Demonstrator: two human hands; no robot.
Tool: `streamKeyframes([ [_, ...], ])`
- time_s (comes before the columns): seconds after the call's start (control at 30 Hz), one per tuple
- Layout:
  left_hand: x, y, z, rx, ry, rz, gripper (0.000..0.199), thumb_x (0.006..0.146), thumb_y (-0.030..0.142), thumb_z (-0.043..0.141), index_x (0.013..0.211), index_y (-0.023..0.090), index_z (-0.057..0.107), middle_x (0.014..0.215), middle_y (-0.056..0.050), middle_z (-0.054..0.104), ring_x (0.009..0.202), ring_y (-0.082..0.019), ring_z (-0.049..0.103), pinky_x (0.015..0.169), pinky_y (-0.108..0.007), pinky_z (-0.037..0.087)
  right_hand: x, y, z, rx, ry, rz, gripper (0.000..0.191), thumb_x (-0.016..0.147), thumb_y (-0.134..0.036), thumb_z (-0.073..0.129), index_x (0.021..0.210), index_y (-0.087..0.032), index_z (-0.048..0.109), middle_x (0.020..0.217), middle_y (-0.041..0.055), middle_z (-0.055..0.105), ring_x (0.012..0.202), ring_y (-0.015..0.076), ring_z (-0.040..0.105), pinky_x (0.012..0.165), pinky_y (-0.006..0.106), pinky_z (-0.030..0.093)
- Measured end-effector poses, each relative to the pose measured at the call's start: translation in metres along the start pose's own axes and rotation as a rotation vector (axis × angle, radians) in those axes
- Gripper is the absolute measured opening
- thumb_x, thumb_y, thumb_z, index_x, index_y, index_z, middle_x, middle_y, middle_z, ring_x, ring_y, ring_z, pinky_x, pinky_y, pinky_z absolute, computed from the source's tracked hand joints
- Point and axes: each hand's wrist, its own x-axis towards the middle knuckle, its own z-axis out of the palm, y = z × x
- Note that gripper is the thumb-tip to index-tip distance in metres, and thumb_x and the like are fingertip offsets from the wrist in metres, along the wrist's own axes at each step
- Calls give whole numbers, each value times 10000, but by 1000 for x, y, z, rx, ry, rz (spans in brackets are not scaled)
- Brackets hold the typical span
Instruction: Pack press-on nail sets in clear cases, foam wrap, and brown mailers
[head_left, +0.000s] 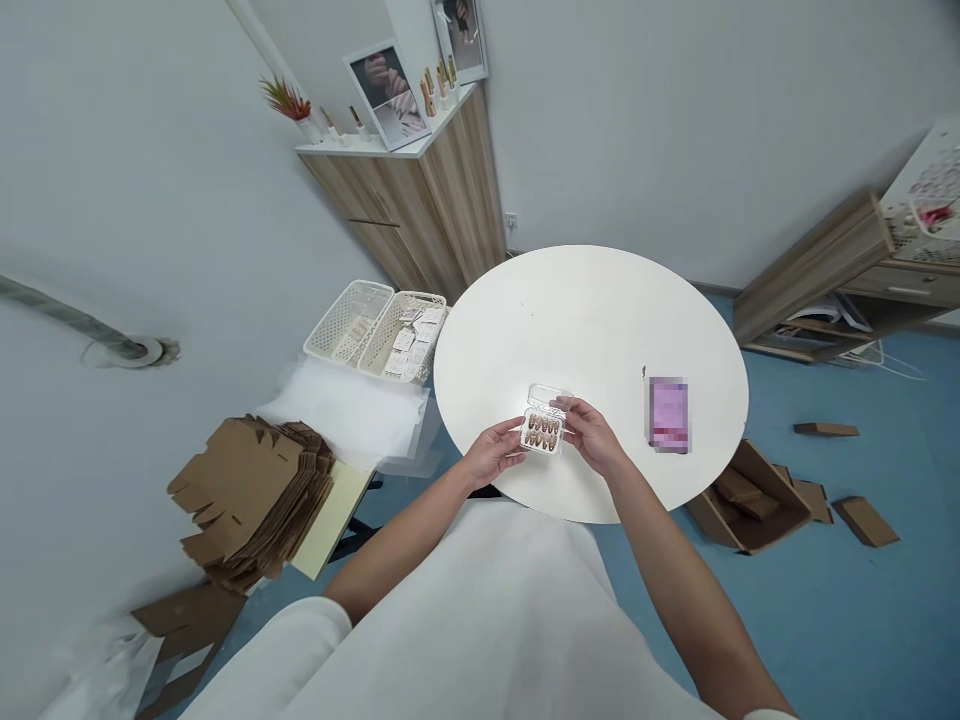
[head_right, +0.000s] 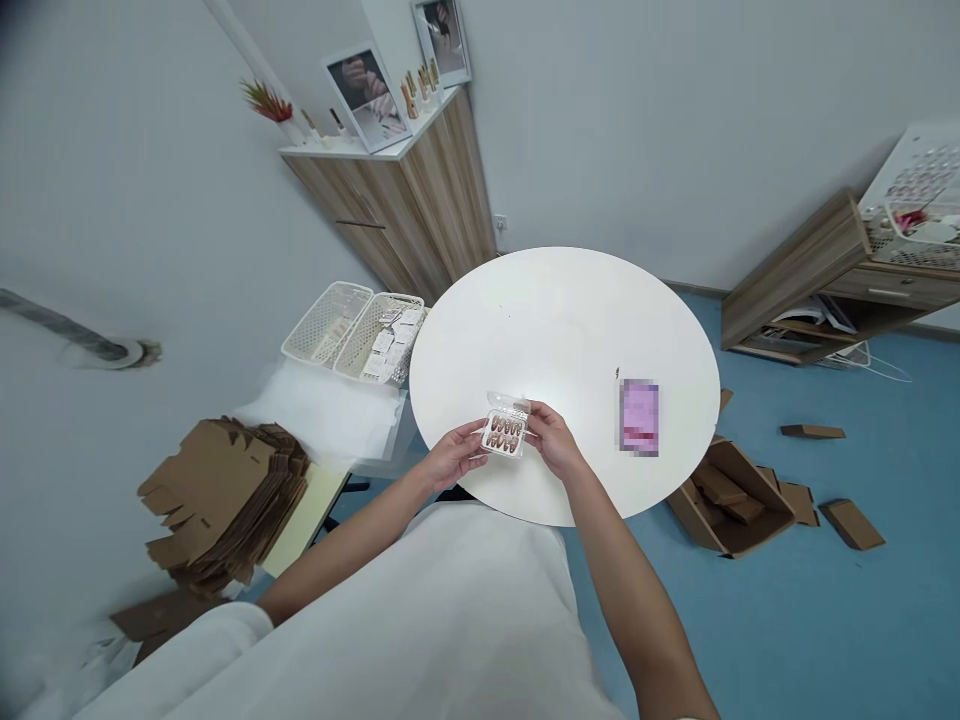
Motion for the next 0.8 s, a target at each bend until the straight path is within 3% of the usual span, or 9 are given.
streamKeyframes([
  [0.17, 0, 1, 4, -41, 24, -2, 477, 691, 291, 681, 1141, 230, 536, 1054, -74, 600, 836, -123, 586, 787, -297, 455, -9, 2, 6, 53, -5, -29, 301, 703, -333, 551, 987, -241, 580, 1166, 43, 553, 1027, 209, 531, 815, 362, 462],
  [0.3, 1, -1, 7, -50, 51, 0, 477, 691, 287, 680, 1143, 233, 537, 1066, -76, 598, 856, -132, 584, 780, -291, 459, -19, 13, 10, 151, 73, 4, 355, 743, -400, 513, 1072, -271, 496, 1187, 42, 523, 978, 200, 561, 782, 368, 484],
  [0.6, 5, -6, 9, -27, 84, -9, 443, 734, 347, 625, 1153, 246, 525, 1110, -80, 576, 922, -159, 576, 791, -313, 457, -33, 37, 15, 96, 218, 99, 445, 663, -391, 639, 1058, -258, 480, 910, 3, 570, 714, 143, 619, 773, 360, 498],
  [0.8, 5, -9, 4, 145, 167, -4, 496, 715, 382, 636, 1162, 218, 501, 1032, -89, 602, 910, -176, 590, 784, -334, 455, -25, 36, 14, 36, 258, 76, 450, 641, -366, 652, 1046, -235, 505, 849, 3, 578, 741, 157, 603, 787, 387, 498],
])
